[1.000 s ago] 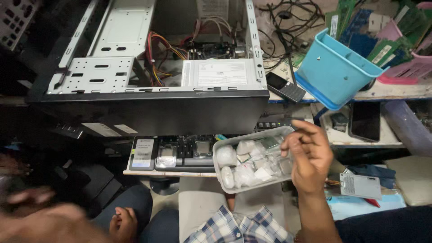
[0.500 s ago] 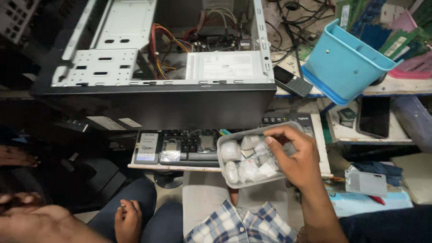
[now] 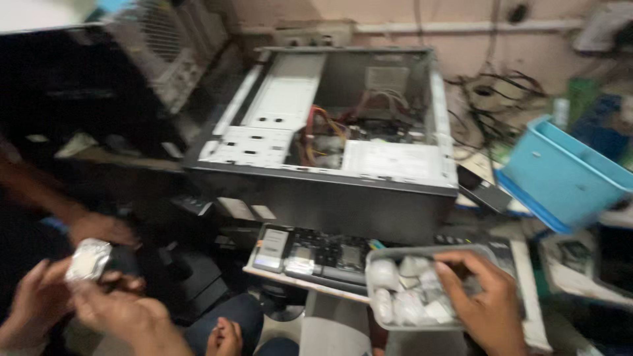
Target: The person handles small plastic-wrapped electronic components, picking them up from a tray, inspecting them, and placing them back. Another person is visible nearby handling similar items.
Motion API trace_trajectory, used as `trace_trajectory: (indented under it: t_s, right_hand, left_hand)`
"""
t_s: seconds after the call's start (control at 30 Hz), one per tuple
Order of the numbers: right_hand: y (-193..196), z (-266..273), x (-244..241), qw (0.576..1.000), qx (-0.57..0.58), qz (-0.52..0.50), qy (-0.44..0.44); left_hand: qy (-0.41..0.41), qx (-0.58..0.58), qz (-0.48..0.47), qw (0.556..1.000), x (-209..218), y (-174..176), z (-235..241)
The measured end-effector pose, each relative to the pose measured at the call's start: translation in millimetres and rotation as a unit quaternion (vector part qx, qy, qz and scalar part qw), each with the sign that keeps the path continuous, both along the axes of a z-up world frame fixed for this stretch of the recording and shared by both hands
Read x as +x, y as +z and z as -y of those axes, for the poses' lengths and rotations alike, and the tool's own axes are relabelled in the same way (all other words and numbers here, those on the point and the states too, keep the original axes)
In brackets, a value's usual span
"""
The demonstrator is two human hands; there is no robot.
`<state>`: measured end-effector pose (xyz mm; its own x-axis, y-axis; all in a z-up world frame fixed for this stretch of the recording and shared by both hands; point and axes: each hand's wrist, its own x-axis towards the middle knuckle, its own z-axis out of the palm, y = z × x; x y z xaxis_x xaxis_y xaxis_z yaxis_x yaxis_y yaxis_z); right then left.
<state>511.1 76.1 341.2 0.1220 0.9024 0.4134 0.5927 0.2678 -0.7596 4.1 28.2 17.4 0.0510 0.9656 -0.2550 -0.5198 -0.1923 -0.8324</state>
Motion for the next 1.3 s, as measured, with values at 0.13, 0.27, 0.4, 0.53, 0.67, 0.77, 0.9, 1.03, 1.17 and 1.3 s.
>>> trace_trajectory:
  t_s: [0.13, 0.27, 0.4, 0.53, 0.67, 0.77, 0.9, 1.03, 1.17, 1.3]
  right_hand:
    - [0.4, -1.1, 1.8, 0.998, -0.057, -0.004, -0.023]
    - [-1.4, 1.8, 1.0, 1.000, 0.001, 0.002, -0.012]
    - [-3.3, 0.5, 4.8, 0.999, 0.018, -0.034, -0.009]
    - [-1.9, -3.7, 7.5, 1.000, 0.000, -0.028, 0.004]
    - [4.3, -2.9, 7.4, 0.996, -0.060, 0.044, 0.039]
    - [7.0, -4.9, 1.0, 0.991, -0.016, 0.133, 0.012]
    - [7.4, -2.4, -2.9, 0.982, -0.026, 0.184, 0.010]
    - [11.7, -3.8, -5.3, 0.974, -0.052, 0.216, 0.052]
    - [19.9, -3.3, -15.5, 0.958, -0.063, 0.266, 0.089]
    - [25.8, -4.6, -21.7, 0.919, -0.174, 0.350, 0.056]
  left_hand:
    - [0.010, -0.024, -0.073, 0.997, 4.4, -3.6, 9.3]
    - [0.001, -0.065, -0.184, 0.981, -8.7, 0.0, 8.1]
    - [-0.020, -0.151, -0.406, 0.901, 2.8, 13.7, -2.5]
    - [0.020, -0.243, -0.680, 0.692, 51.1, 76.8, -29.7]
    - [0.087, -0.180, -0.772, 0.604, 164.7, 179.4, -52.2]
    - [0.219, 0.067, -0.948, 0.221, 266.0, 248.9, -37.2]
    - [0.159, 0.149, -0.942, 0.254, 331.3, 307.6, -32.2]
    - [0.130, 0.128, -0.954, 0.236, 338.2, 329.6, -39.6]
    - [0.152, 0.125, -0.963, 0.182, 334.8, 331.0, -35.2]
    - [0.122, 0.132, -0.963, 0.200, 334.1, 327.2, -35.2]
